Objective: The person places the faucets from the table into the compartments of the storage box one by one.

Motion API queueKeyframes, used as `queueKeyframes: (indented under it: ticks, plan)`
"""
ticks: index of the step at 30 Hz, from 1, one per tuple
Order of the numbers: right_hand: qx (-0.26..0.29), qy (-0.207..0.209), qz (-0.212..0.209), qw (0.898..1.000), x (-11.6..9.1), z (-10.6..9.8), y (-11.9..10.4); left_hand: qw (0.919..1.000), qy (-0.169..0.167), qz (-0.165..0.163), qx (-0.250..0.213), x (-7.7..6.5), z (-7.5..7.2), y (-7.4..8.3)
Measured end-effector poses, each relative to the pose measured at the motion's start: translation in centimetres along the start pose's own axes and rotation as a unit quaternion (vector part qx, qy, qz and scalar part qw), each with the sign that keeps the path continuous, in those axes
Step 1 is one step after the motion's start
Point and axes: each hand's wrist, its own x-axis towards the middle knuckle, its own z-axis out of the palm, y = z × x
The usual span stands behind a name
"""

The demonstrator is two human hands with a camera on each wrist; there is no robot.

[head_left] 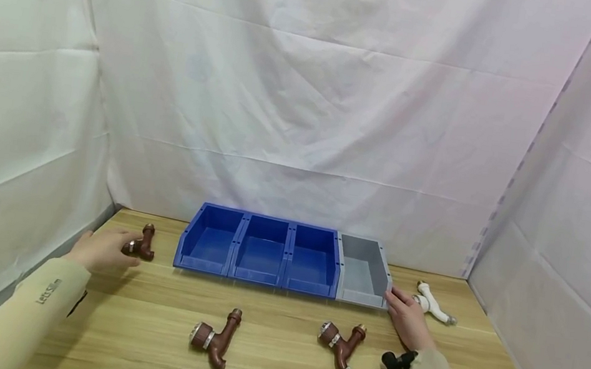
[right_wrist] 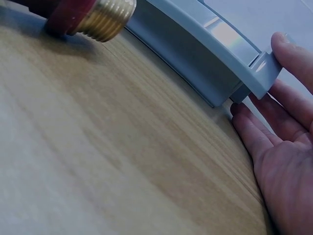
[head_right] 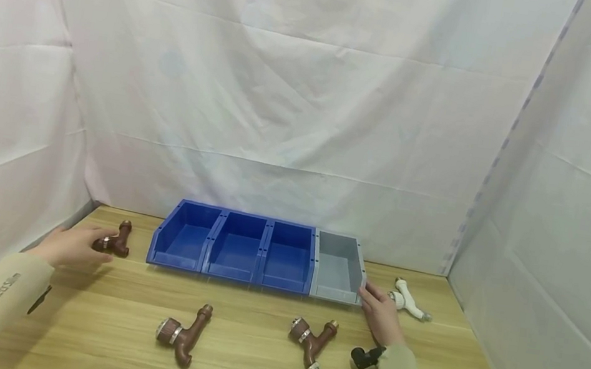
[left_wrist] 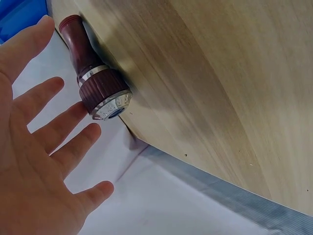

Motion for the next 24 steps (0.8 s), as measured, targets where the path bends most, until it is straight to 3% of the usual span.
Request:
queueKeyframes:
  ticks: [10, 24]
  plan:
    - [-0.004, -0.001, -0.002, 1.000, 0.1, -0.2, 0.0, 1.0000, 0.002, 0.007, 0.001, 0.5, 0.3, 0.0]
    - [-0.005, 0.007, -0.001, 1.000, 0.0, 0.0, -0.1, 0.9995, -0.023, -0.019, 0.005, 1.0, 1.2, -0.1]
